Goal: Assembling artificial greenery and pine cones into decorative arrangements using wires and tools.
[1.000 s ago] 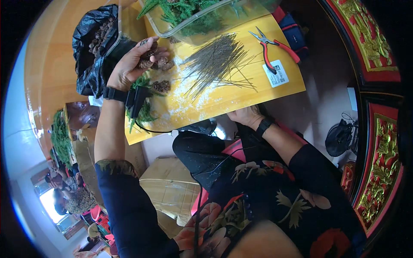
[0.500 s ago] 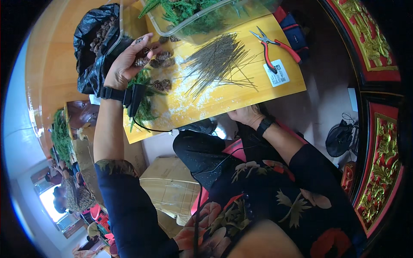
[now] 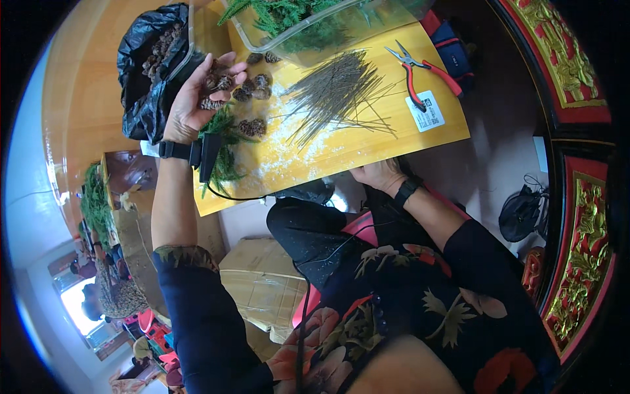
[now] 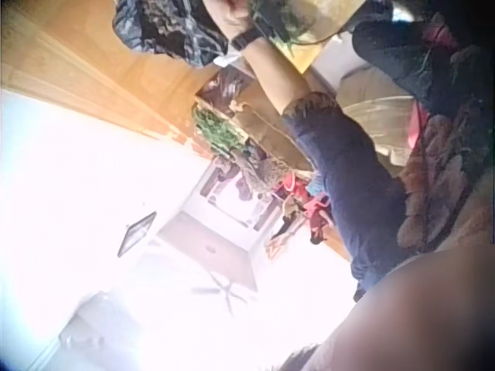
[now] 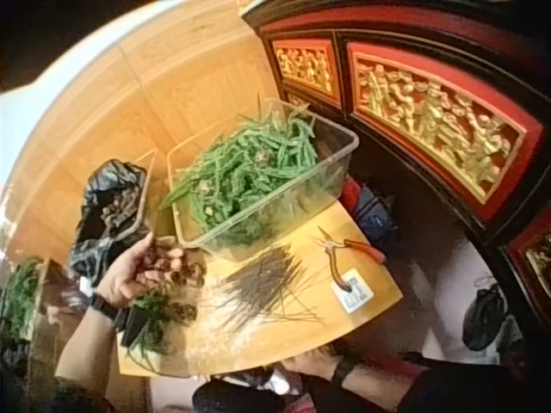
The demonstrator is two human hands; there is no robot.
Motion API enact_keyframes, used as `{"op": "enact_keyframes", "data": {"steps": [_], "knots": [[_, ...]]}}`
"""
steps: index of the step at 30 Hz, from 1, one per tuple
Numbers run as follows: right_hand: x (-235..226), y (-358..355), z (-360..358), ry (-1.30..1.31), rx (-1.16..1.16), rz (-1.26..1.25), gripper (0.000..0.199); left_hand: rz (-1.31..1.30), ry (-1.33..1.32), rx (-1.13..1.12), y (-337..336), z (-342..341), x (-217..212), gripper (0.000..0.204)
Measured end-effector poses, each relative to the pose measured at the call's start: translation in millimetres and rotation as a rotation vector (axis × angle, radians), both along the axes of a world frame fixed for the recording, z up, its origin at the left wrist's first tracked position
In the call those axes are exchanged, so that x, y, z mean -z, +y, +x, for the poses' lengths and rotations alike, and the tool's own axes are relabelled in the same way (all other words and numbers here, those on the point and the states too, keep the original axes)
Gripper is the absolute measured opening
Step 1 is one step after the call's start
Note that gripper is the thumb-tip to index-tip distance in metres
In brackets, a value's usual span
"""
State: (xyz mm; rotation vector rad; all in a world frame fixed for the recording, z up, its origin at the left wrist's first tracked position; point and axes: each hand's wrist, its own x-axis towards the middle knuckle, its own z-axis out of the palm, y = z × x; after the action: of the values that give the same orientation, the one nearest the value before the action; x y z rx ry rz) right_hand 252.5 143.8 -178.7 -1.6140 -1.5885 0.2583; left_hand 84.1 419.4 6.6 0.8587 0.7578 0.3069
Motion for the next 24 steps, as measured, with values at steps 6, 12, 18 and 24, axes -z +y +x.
{"op": "enact_keyframes", "data": {"steps": [6, 12, 18, 24], "knots": [[6.0, -0.6, 0.0, 0.012, -0.017, -0.018, 0.028, -0.054, -0.132, 0.092, 1.1, -1.3, 4.4, 0.044], [-1.6, 0.9, 1.1, -0.001, -0.018, -0.019, 0.028, 0.000, -0.063, 0.085, 9.2, -6.6, 10.3, 0.045], [-3.5, 0.7, 2.7, -0.019, -0.032, -0.023, 0.027, 0.217, 0.249, -0.166, -13.0, -0.1, -11.9, 0.045], [1.4, -2.2, 4.6, -0.012, -0.044, -0.103, 0.026, 0.462, 0.384, -0.168, 3.4, -18.1, -70.6, 0.042]]}}
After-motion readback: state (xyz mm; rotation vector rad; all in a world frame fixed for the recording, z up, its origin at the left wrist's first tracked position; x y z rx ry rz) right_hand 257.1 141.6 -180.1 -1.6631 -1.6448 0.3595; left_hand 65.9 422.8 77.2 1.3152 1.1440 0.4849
